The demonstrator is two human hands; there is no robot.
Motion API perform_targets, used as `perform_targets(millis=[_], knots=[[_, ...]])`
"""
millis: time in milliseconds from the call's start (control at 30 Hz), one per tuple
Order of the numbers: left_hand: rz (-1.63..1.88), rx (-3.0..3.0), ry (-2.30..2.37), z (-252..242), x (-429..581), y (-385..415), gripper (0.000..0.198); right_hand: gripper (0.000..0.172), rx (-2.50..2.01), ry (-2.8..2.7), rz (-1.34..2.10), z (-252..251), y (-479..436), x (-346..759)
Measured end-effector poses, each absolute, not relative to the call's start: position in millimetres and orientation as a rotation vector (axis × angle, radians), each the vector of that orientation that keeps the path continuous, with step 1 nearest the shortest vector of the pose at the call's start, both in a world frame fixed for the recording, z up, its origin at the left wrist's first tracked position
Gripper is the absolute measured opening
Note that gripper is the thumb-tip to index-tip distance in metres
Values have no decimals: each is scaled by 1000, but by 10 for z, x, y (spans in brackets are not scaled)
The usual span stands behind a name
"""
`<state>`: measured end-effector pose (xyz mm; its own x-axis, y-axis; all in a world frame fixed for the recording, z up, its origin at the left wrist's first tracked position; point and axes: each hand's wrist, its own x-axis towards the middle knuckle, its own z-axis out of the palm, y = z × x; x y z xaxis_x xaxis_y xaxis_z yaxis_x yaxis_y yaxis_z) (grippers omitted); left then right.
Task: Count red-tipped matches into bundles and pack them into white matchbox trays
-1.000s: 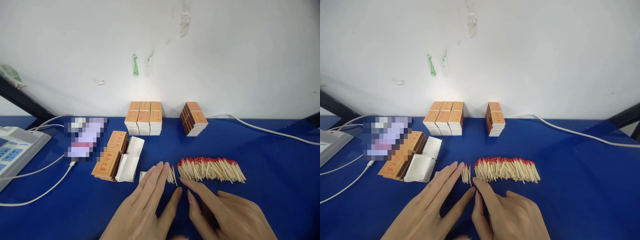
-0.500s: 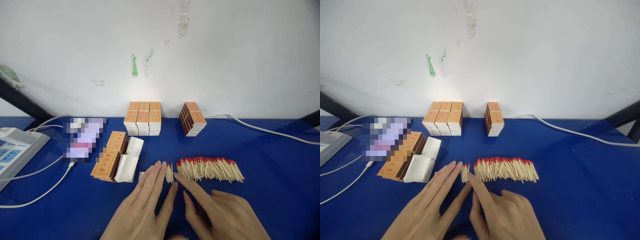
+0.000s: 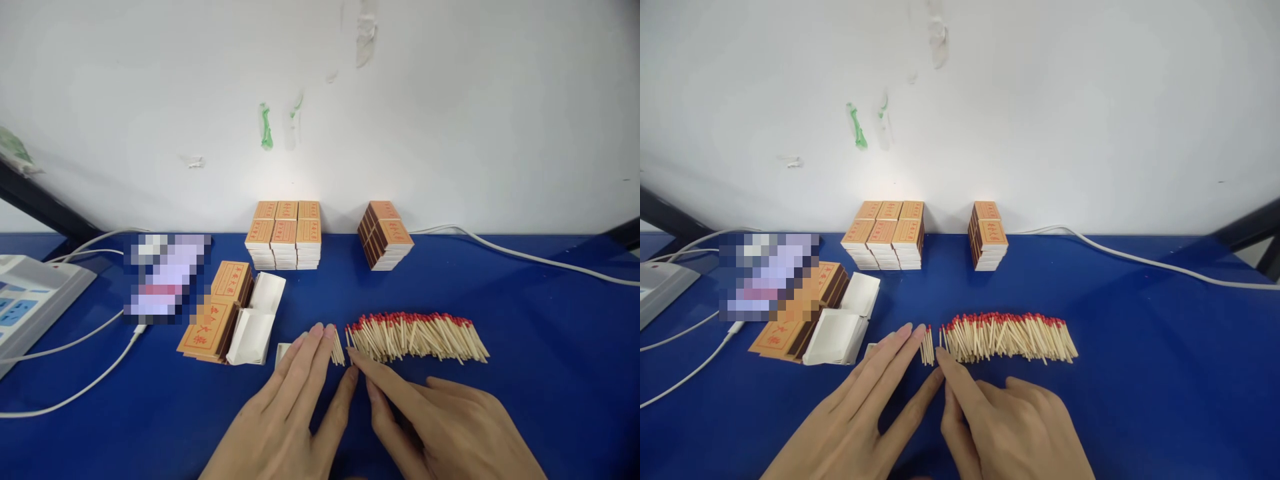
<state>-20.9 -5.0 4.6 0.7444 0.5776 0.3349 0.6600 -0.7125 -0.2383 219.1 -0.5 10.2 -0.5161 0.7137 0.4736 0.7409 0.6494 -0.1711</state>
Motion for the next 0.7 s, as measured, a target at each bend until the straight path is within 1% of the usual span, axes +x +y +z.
perform_targets(millis=[133, 433, 600, 700], knots=[[-349, -2603, -954, 58, -222, -54, 70, 47, -1156, -2323, -88, 137, 4, 2183], [-409, -2585, -930, 81, -179, -71, 57, 50, -1164, -2419, -93, 86, 8, 2180], [-418, -2578, -913, 69, -189, -48, 65, 55, -1160, -2468, -52, 38, -29, 2204], [-379, -2580, -918, 60, -201, -51, 66, 55, -1163, -2504, 13, 9, -49, 2230]])
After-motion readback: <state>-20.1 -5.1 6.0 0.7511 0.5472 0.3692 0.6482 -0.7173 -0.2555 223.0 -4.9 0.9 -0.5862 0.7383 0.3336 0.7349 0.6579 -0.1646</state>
